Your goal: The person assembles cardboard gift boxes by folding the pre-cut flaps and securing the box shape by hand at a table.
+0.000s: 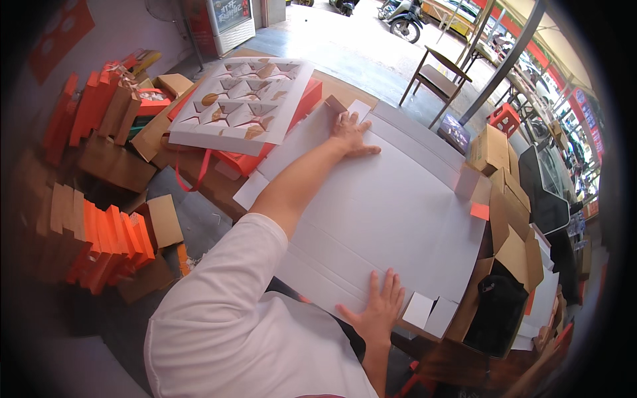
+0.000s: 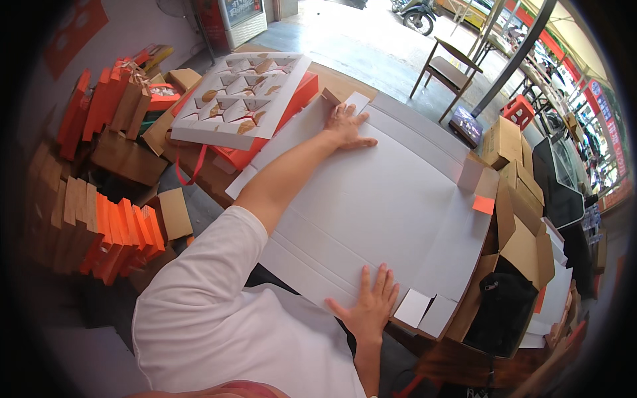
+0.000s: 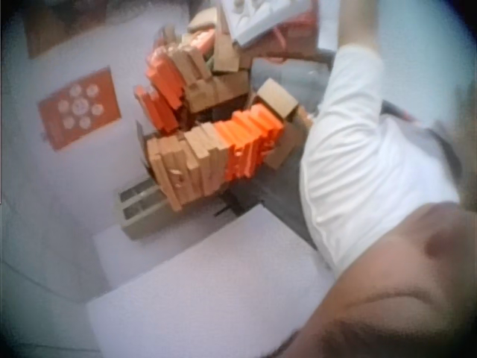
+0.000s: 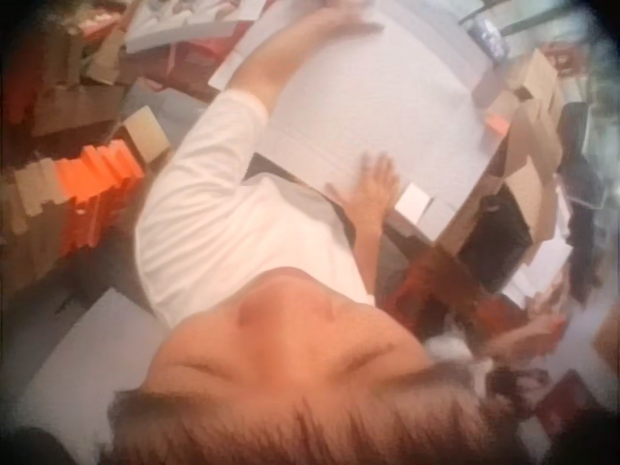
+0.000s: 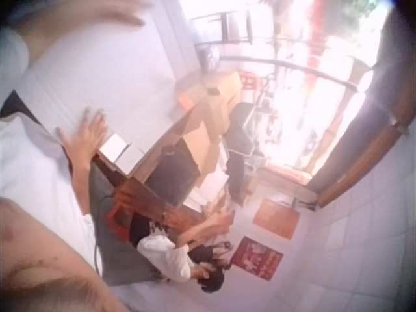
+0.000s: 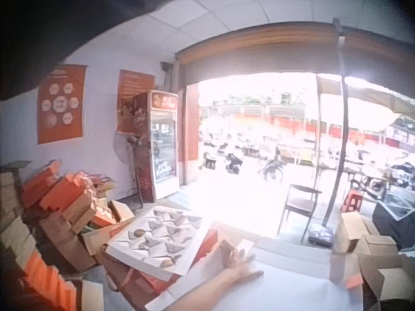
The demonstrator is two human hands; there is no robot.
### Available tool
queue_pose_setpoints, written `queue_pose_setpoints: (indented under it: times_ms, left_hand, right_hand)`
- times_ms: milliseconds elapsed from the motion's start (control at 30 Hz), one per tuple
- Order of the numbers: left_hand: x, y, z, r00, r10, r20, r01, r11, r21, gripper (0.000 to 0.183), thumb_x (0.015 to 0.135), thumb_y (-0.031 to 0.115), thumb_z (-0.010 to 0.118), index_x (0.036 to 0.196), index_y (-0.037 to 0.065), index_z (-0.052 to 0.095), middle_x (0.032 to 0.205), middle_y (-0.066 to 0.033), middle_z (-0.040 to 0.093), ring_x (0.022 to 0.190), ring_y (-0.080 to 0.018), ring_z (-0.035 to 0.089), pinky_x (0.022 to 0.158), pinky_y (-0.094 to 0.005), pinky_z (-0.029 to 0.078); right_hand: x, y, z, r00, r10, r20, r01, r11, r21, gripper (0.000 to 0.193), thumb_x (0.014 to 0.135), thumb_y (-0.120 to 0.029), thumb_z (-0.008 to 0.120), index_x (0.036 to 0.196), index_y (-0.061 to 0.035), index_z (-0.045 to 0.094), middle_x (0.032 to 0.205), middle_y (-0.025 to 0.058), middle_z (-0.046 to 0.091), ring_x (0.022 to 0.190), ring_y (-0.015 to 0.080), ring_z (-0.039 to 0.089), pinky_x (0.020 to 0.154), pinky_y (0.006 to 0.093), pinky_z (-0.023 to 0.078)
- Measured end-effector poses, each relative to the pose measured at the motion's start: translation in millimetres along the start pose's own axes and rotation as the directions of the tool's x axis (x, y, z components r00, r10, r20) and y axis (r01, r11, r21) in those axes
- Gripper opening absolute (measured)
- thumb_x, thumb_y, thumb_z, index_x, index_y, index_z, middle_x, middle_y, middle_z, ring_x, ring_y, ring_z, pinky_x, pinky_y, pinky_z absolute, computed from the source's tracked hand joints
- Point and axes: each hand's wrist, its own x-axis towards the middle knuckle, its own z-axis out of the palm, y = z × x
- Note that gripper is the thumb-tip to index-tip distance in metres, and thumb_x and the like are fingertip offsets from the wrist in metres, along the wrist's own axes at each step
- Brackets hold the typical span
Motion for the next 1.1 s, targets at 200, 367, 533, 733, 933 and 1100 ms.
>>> queue_pose_setpoints:
  times_ms: [200,367,533,733,933,1100]
  left_hand:
    - [9,-1,18,0.998,0.001,-0.070,0.004,0.997,0.078,0.092,0.087,0.083,0.051,0.159,0.025,0.044,0.166,-0.0192,0.034,0.157,-0.0356,0.021,0.127,-0.0487,0.018]
    - [12,10,3,0.999,0.014,-0.042,-0.003,0.970,0.243,0.088,0.092,0.078,0.048,0.156,0.018,0.047,0.155,-0.0229,0.049,0.145,-0.0413,0.044,0.119,-0.0538,0.035]
    - [12,19,-9,0.966,0.119,-0.231,-0.033,0.937,0.347,0.070,0.091,0.071,0.056,0.130,0.013,0.069,0.133,-0.0210,0.063,0.131,-0.0396,0.055,0.109,-0.0646,0.036]
    - [47,-3,9,0.952,0.162,-0.260,-0.136,0.984,0.117,0.051,0.091,0.053,0.068,0.109,0.005,0.070,0.122,-0.0182,0.064,0.123,-0.0392,0.057,0.105,-0.0584,0.041]
    - [68,-29,36,0.850,0.370,-0.374,-0.403,0.915,-0.012,0.026,0.096,0.025,0.066,0.100,0.000,0.067,0.115,-0.0201,0.063,0.105,-0.0409,0.063,0.091,-0.0486,0.052]
    - [54,-18,44,0.854,0.378,-0.357,-0.354,0.926,0.133,0.022,0.099,0.023,0.061,0.094,0.003,0.066,0.104,-0.0172,0.069,0.096,-0.0399,0.067,0.083,-0.0518,0.054]
  right_hand:
    - [-2,7,2,1.000,-0.003,-0.019,0.004,0.999,0.037,0.108,0.067,-0.067,0.083,0.152,-0.0093,0.049,0.163,0.0246,0.033,0.152,0.0450,0.028,0.121,0.0643,0.020]
    - [2,12,4,0.998,0.012,-0.066,-0.004,0.993,0.116,0.095,0.077,-0.069,0.075,0.148,-0.0111,0.050,0.158,0.0228,0.036,0.151,0.0423,0.027,0.123,0.0625,0.019]
    - [3,17,15,0.984,0.021,-0.175,0.007,0.988,0.157,0.084,0.083,-0.066,0.071,0.143,-0.0102,0.052,0.157,0.0221,0.036,0.152,0.0403,0.026,0.126,0.0584,0.018]
    - [-1,16,10,0.987,0.056,-0.150,-0.027,0.982,0.188,0.082,0.083,-0.063,0.073,0.141,-0.0086,0.051,0.157,0.0219,0.034,0.152,0.0399,0.024,0.127,0.0585,0.016]
    - [0,20,14,0.987,0.042,-0.154,-0.008,0.976,0.215,0.084,0.082,-0.063,0.073,0.142,-0.0079,0.051,0.157,0.0229,0.034,0.153,0.0413,0.022,0.127,0.0595,0.014]
    - [-4,20,22,0.984,0.046,-0.174,-0.008,0.977,0.211,0.084,0.084,-0.065,0.070,0.143,-0.0082,0.050,0.159,0.0226,0.032,0.154,0.0409,0.020,0.127,0.0588,0.012]
